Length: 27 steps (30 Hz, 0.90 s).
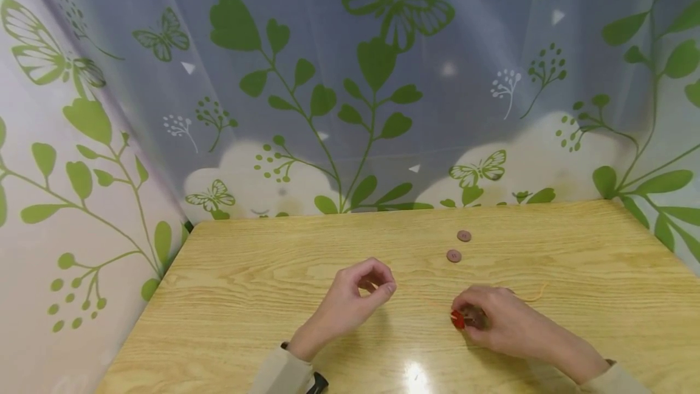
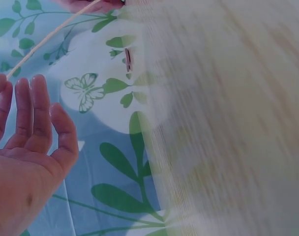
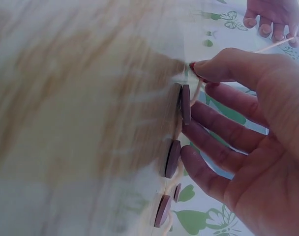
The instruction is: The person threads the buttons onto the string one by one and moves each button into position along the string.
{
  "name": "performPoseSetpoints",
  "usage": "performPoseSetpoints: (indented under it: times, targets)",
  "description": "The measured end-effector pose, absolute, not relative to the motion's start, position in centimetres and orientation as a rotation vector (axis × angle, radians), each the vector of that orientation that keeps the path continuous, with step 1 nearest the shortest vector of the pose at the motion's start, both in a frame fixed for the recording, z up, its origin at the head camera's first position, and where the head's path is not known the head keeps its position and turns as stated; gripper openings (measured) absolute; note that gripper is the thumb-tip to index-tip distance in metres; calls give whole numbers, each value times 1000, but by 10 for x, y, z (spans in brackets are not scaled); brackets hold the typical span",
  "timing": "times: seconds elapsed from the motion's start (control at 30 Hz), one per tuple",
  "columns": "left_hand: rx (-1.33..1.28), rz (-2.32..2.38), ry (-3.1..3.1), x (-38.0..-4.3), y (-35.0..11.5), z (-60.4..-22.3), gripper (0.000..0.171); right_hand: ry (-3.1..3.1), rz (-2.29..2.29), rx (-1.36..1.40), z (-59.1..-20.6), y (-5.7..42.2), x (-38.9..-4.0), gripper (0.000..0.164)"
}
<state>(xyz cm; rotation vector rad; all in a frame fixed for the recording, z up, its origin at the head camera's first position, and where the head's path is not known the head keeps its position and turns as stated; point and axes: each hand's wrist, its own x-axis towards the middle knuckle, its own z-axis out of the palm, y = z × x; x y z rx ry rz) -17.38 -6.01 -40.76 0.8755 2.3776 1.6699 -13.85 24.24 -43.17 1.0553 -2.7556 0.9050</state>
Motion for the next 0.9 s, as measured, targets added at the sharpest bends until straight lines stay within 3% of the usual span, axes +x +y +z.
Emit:
performPoseSetpoints:
  times: [0.33, 0.9]
  targets:
    - [936, 1669, 2365, -172, -57, -406, 5, -2649, 993, 1003, -426, 234, -135, 22]
    - [949, 1659, 2353, -167, -50, -402, 6, -2311, 1205, 898, -418, 193, -140, 30]
